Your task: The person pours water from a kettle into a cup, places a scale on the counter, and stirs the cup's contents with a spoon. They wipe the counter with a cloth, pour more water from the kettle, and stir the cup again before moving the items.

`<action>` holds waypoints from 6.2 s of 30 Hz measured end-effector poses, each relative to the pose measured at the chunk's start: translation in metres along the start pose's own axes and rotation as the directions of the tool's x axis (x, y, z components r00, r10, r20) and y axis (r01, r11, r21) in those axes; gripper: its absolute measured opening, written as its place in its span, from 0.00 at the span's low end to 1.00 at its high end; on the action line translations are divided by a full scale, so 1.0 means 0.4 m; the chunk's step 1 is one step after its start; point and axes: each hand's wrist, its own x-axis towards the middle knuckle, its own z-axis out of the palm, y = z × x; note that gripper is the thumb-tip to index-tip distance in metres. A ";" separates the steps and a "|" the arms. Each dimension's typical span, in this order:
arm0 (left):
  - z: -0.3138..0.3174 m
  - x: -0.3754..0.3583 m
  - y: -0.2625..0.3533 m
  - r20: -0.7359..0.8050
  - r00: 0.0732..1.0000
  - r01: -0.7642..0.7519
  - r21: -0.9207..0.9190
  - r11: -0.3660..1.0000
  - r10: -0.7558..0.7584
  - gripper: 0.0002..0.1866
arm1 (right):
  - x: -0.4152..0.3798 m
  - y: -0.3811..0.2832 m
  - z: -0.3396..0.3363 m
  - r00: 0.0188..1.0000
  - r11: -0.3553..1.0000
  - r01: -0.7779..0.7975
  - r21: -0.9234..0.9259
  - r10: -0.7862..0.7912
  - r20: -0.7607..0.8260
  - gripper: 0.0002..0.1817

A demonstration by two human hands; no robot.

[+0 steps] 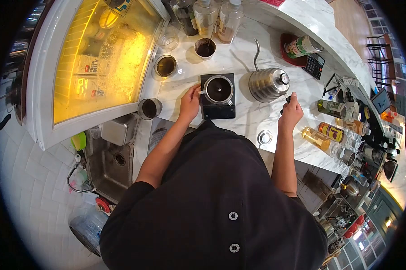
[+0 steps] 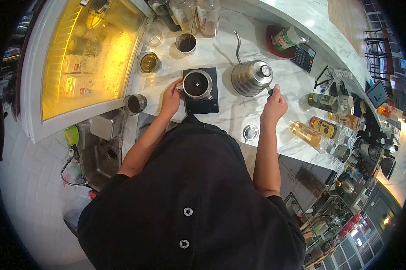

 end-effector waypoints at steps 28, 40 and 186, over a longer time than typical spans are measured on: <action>0.015 0.086 0.038 0.116 0.978 0.183 -0.087 0.979 -0.173 0.20 | -0.002 0.061 0.019 0.999 0.999 0.027 -0.017 -0.028 -0.019 0.29; 0.042 0.095 0.035 0.119 0.991 0.077 -0.128 0.989 -0.062 0.16 | -0.018 0.108 0.020 0.997 0.996 0.073 -0.055 -0.073 -0.010 0.26; -0.068 0.008 0.269 0.230 0.832 -0.534 0.086 0.841 0.505 0.12 | -0.319 -0.064 0.180 0.387 0.355 0.920 -0.167 -0.749 0.537 0.07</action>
